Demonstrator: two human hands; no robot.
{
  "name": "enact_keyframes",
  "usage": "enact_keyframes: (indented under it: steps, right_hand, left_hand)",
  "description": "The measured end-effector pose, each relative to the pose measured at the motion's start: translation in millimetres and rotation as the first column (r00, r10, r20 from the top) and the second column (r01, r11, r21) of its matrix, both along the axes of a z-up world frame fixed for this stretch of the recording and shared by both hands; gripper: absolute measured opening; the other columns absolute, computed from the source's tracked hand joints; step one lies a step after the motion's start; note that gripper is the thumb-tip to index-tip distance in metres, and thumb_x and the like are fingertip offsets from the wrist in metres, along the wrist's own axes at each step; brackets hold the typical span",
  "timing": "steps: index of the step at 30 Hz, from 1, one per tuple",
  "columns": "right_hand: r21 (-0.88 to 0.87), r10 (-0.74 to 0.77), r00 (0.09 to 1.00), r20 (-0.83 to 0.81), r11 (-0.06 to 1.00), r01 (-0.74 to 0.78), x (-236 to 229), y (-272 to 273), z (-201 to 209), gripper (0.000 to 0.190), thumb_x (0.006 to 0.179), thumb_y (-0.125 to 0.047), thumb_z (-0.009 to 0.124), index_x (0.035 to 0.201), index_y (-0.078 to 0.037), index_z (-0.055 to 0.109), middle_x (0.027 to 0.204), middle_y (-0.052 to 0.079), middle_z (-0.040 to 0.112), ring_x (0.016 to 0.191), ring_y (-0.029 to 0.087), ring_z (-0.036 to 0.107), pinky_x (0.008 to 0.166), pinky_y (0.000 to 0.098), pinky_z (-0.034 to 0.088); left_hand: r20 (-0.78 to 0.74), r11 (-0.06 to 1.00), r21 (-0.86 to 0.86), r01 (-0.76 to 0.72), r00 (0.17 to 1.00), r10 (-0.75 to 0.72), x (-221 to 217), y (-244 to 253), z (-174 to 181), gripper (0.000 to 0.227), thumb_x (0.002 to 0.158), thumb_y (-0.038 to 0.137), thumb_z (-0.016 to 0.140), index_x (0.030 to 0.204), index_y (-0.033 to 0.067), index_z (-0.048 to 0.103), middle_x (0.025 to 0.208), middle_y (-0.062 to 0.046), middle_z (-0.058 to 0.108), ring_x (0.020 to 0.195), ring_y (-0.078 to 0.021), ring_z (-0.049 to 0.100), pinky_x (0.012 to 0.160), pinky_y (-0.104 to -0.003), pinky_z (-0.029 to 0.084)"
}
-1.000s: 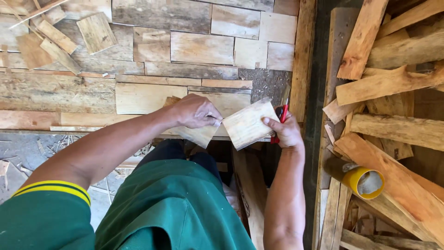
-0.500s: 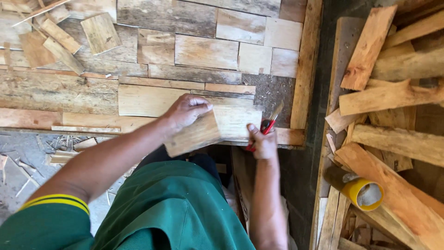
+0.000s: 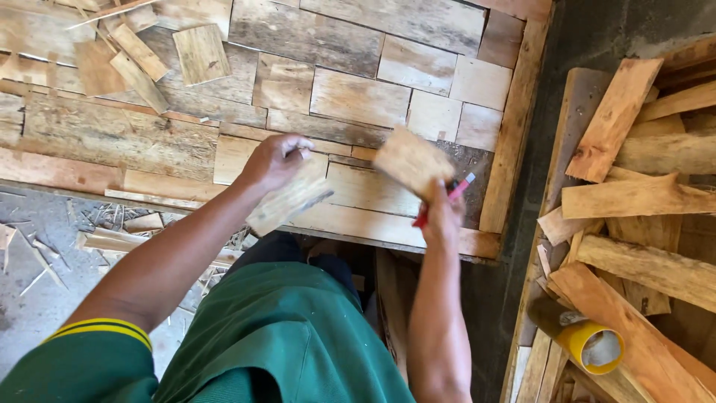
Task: Fitting and trimming small wooden pieces into a frame to create a tiled surface.
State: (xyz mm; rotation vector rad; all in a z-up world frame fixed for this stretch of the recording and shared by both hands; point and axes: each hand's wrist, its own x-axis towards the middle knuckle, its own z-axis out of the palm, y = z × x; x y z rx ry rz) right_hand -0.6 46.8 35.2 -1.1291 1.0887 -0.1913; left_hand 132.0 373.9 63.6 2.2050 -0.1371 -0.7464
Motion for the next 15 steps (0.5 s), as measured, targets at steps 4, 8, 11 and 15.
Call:
enact_keyframes:
  steps: [4, 8, 11, 15]
  right_hand:
    - [0.037, -0.002, 0.998, -0.068, 0.999, 0.004, 48, 29, -38, 0.020, 0.093, -0.020, 0.074, 0.100, -0.013, 0.057, 0.080, 0.002, 0.060, 0.053, 0.010, 0.049, 0.042, 0.0236, 0.042]
    - [0.100, -0.025, 0.999, -0.036, 0.995, 0.028, 68, 52, -78, 0.022, 0.090, -0.021, 0.078, 0.096, -0.016, 0.058, 0.074, -0.001, 0.059, 0.049, 0.011, 0.045, 0.039, 0.0258, 0.036]
    - [0.069, 0.001, 1.000, -0.017, 0.998, 0.001, 70, 60, -88, 0.022, 0.089, -0.022, 0.079, 0.094, -0.015, 0.060, 0.069, -0.002, 0.056, 0.046, 0.011, 0.042, 0.038, 0.0280, 0.034]
    - [-0.074, 0.064, 0.998, -0.009, 0.995, -0.065, 58, 58, -88, 0.020, 0.092, -0.024, 0.078, 0.104, -0.011, 0.067, 0.070, 0.000, 0.059, 0.050, 0.011, 0.045, 0.042, 0.0286, 0.035]
  left_hand:
    - [0.091, 0.901, -0.423, -0.093, 0.985, 0.144, 4, 0, -44, 0.011, 0.097, 0.011, 0.070, 0.106, 0.0043, 0.071, 0.092, -0.005, 0.074, 0.081, -0.0103, 0.066, 0.074, -0.026, 0.054]
    - [0.127, 0.893, -0.441, -0.086, 0.979, 0.157, 8, -15, -10, 0.010, 0.099, 0.009, 0.067, 0.106, 0.0032, 0.071, 0.094, -0.005, 0.075, 0.083, -0.0098, 0.068, 0.076, -0.027, 0.055]
    - [0.164, 0.937, -0.342, -0.072, 0.977, 0.135, 9, -22, 8, 0.010, 0.099, 0.009, 0.068, 0.106, 0.0033, 0.072, 0.092, -0.006, 0.076, 0.080, -0.0117, 0.067, 0.073, -0.029, 0.054]
    - [0.222, 0.904, -0.428, -0.008, 0.968, 0.114, 11, -34, -1, 0.010, 0.099, 0.006, 0.066, 0.108, 0.0031, 0.071, 0.094, -0.006, 0.076, 0.086, -0.0119, 0.069, 0.078, -0.028, 0.055]
